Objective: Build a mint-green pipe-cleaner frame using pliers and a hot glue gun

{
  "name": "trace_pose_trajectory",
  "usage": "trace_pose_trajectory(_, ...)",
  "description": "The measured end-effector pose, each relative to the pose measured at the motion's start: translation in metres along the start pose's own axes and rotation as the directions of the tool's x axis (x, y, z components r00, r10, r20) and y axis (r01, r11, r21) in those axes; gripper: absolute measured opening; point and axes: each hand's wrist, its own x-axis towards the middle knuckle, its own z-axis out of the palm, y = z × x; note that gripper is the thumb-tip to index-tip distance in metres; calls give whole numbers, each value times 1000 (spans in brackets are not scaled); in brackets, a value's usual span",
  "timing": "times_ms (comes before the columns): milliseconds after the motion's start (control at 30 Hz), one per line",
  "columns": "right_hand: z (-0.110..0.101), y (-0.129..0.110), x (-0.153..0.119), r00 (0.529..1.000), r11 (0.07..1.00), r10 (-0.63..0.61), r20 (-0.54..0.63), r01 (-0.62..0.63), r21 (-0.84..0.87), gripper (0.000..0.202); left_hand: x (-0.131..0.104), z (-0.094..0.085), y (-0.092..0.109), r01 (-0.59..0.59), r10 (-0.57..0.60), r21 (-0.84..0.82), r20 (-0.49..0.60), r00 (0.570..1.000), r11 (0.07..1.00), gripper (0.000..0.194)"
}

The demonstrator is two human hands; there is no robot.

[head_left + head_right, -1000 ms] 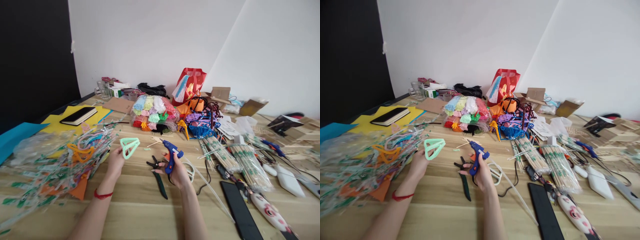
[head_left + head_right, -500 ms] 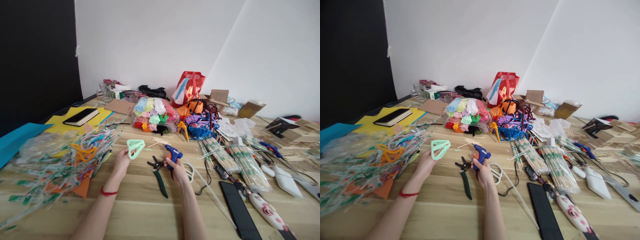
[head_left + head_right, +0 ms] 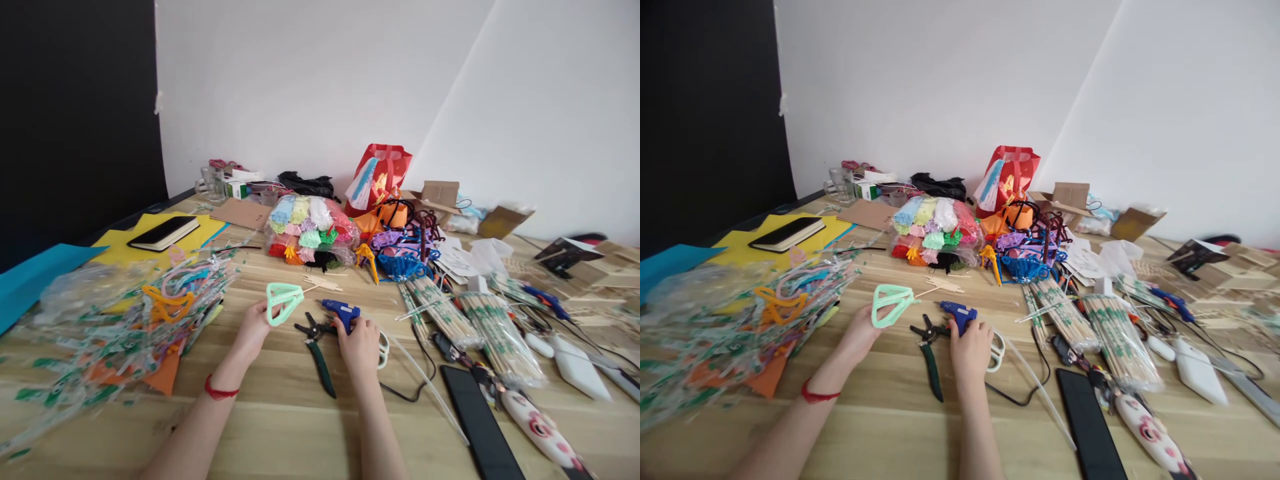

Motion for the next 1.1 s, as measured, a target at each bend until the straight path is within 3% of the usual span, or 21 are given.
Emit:
trace_pose_trajectory(100, -6, -4, 0, 993, 997, 31, -115, -23, 69, 42, -4, 6, -2, 1, -2, 6, 45, 999, 1000, 33)
trace_pose_trajectory(200, -16, -19, -2, 993, 917, 36, -113, 12, 398, 40, -5, 10, -6, 12, -13, 17, 49, 999, 1000, 30)
trace_pose_trajectory(267, -22, -33, -7, 1000, 740, 27, -5, -17, 672, 43, -6, 13, -8, 9, -10, 34, 28, 1000, 999, 30)
trace_pose_trajectory(333, -26, -47, -15, 973, 516, -46, 227, -171, 839, 42, -8, 17, -8, 9, -9, 23, 11, 1000, 1000, 33)
trace_pose_trajectory(400, -28, -57, -22, 903, 352, -122, 411, -348, 869, 42, -10, 21, -7, -4, 4, 1, -4, 1000, 1000, 38)
trace_pose_trajectory(467, -28, -63, -27, 859, 247, -167, 483, -438, 864, 43, -13, 25, -7, -25, 25, 6, -37, 999, 1000, 41)
trace_pose_trajectory(567, -28, -64, -29, 833, 139, -191, 519, -500, 855, 41, -16, 28, -5, -32, 35, 31, -96, 995, 999, 41)
trace_pose_trajectory(733, -31, -63, -26, 820, 43, -195, 539, -542, 839, 36, -19, 31, -3, -38, 43, 55, -81, 996, 998, 41)
trace_pose_trajectory(867, -33, -62, -22, 845, -22, -122, 521, -527, 849, 35, -10, 20, -5, -49, 40, 225, 44, 998, 973, 31)
trace_pose_trajectory(933, -33, -60, -20, 858, 1, -76, 508, -509, 861, 35, -4, 10, -5, -90, 58, 289, 119, 991, 953, 32)
trace_pose_trajectory(1033, -32, -56, -16, 868, 77, -54, 494, -490, 868, 34, 1, -3, 1, -225, 233, 413, 31, 972, 883, 35)
trace_pose_trajectory(1100, -31, -54, -15, 868, 108, -51, 495, -488, 866, 34, -2, -5, 9, -290, 369, 510, -59, 927, 810, 27)
